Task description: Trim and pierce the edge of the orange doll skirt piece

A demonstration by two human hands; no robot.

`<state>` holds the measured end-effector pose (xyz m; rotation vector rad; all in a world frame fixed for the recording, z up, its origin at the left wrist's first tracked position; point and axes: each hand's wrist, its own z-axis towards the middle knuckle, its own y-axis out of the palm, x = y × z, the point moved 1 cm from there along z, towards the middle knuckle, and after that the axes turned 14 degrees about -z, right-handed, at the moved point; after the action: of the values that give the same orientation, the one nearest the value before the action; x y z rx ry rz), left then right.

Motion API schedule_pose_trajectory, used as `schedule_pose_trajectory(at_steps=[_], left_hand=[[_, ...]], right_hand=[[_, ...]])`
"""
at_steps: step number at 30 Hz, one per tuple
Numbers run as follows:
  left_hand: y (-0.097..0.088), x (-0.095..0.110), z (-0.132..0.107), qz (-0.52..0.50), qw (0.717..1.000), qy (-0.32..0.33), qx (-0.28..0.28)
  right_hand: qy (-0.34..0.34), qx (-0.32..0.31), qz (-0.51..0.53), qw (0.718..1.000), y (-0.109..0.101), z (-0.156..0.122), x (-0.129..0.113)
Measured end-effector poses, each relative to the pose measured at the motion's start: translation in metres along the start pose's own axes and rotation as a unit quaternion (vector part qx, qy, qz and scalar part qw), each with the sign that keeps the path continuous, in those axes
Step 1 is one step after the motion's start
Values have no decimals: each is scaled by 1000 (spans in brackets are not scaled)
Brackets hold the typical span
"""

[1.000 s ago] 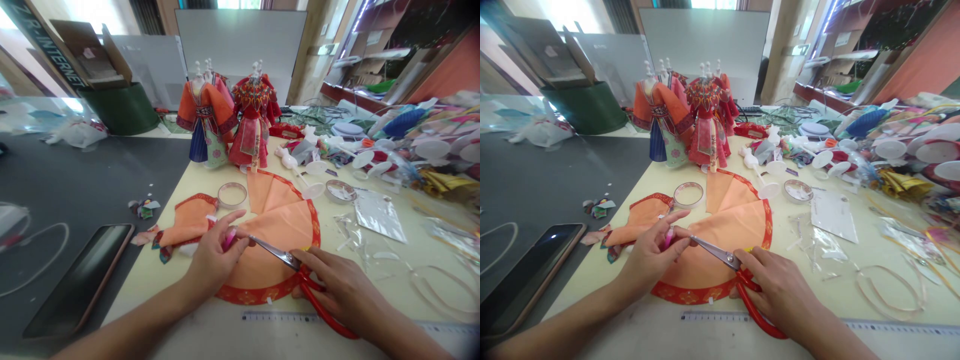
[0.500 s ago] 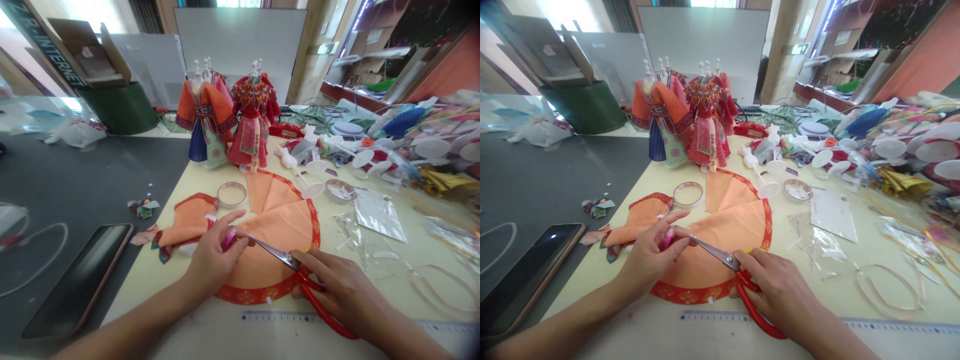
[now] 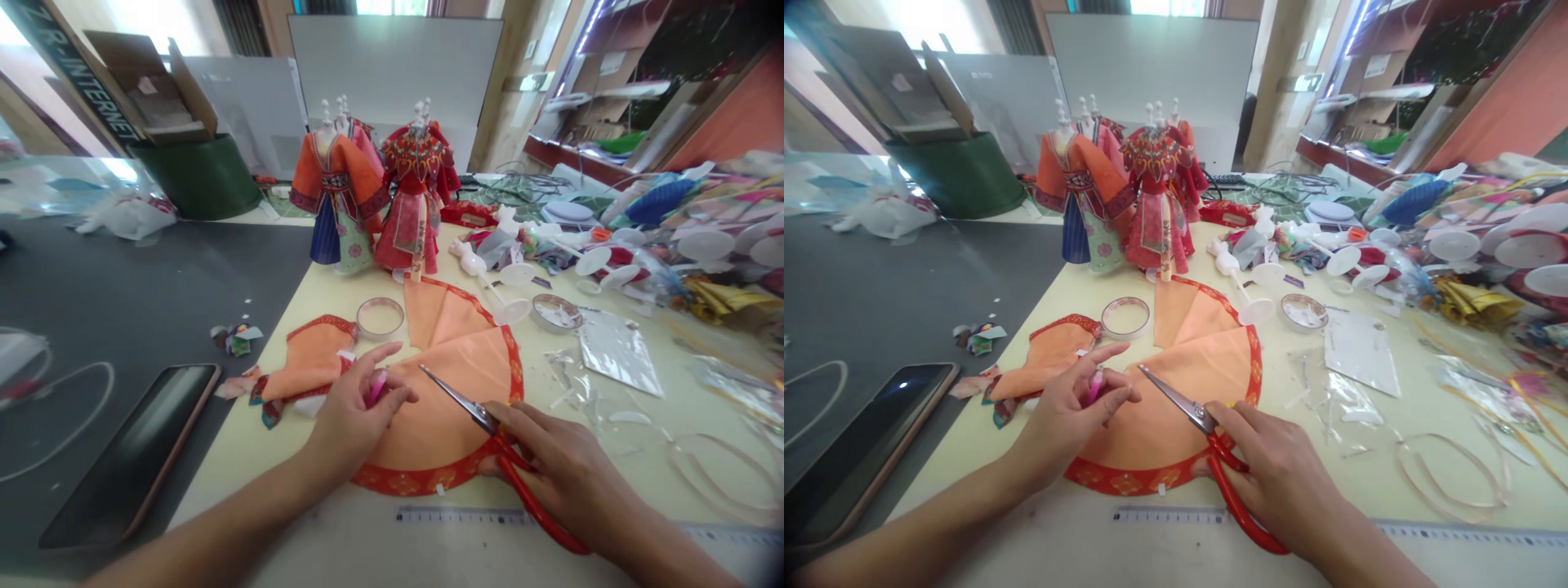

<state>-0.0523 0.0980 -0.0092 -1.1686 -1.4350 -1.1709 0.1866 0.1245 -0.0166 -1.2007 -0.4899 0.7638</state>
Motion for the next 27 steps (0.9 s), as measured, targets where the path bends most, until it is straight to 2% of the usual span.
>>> schedule_pose_trajectory(at_steps=[4, 8, 14, 19, 22, 27], left_hand=[[2, 2, 0, -46, 999, -6, -9], [5, 4, -2, -68, 997, -36, -31], [20, -4, -14, -122, 978, -120, -117], [29, -11, -21, -168, 961, -150, -160], [31, -13, -21, -166, 961, -149, -162], [32, -16, -19, -144, 965, -144, -163]], right_hand=[[33, 10, 16, 999, 0, 0, 1], [87, 15, 120, 989, -1, 4, -5], [162, 61, 331, 928, 3, 12, -26], [182, 38, 422, 888, 7, 15, -37], [171, 41, 431, 885, 9, 16, -38], [154, 68, 412, 896, 13, 14, -38]])
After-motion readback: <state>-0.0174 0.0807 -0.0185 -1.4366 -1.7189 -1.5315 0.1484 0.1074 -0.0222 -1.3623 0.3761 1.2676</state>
